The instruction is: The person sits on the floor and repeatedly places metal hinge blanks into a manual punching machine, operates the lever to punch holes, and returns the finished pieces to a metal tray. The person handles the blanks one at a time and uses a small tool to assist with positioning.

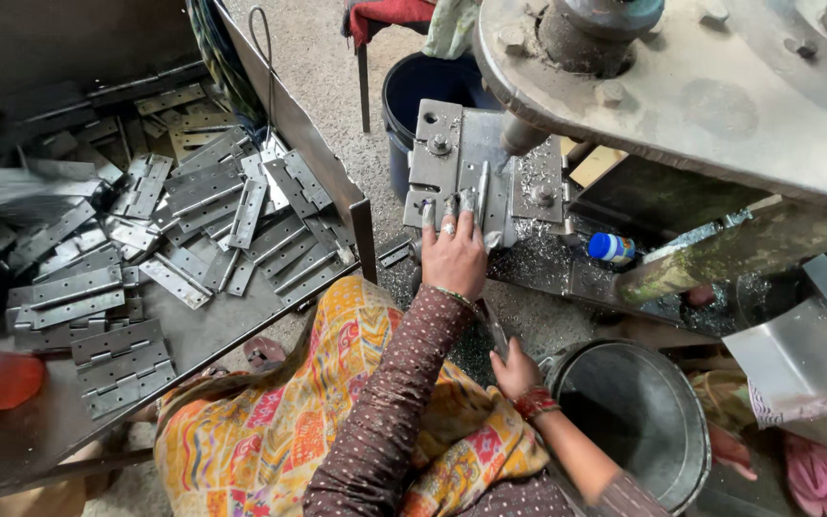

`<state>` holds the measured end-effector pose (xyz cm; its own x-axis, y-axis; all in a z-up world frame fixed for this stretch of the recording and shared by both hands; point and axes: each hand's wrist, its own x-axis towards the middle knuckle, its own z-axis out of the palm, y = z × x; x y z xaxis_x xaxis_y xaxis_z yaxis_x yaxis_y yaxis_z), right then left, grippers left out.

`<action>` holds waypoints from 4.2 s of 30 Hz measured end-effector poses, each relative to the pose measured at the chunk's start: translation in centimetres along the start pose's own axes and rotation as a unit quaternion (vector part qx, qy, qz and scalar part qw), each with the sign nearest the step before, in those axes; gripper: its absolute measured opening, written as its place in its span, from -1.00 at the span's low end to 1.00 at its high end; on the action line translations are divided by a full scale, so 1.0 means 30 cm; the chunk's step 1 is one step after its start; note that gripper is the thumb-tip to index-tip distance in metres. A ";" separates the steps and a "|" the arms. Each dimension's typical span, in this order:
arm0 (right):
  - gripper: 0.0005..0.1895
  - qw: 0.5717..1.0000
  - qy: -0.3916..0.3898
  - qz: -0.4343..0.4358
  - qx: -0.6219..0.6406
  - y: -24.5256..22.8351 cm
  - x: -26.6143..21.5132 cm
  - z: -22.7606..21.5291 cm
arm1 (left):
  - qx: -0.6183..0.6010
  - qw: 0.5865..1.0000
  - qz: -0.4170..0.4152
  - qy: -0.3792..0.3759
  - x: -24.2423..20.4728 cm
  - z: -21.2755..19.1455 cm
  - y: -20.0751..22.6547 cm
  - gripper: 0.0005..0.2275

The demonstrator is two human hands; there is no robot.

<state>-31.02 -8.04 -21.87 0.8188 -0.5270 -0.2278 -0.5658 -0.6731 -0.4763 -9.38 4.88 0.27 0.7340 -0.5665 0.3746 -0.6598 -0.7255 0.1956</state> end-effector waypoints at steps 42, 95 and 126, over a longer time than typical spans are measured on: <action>-0.57 0.993 -0.107 0.034 0.026 -0.031 0.005 -0.208 | -0.001 0.999 -0.013 -0.047 0.195 0.149 -0.011 -0.74; -0.70 0.993 -0.103 -0.024 -0.045 -0.084 0.155 -0.305 | 0.035 0.712 -0.700 0.044 -1.130 -0.182 -1.396 -0.15; -0.57 0.994 -0.088 0.066 -0.029 -0.233 -0.034 -0.362 | -0.092 0.892 -0.375 0.237 -0.956 0.133 -1.183 -0.63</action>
<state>-28.97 -8.44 -9.10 0.7389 -0.5164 -0.4328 -0.6695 -0.6354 -0.3848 -6.38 45.32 -21.04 0.8582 0.3110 0.4085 -0.0602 -0.7292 0.6816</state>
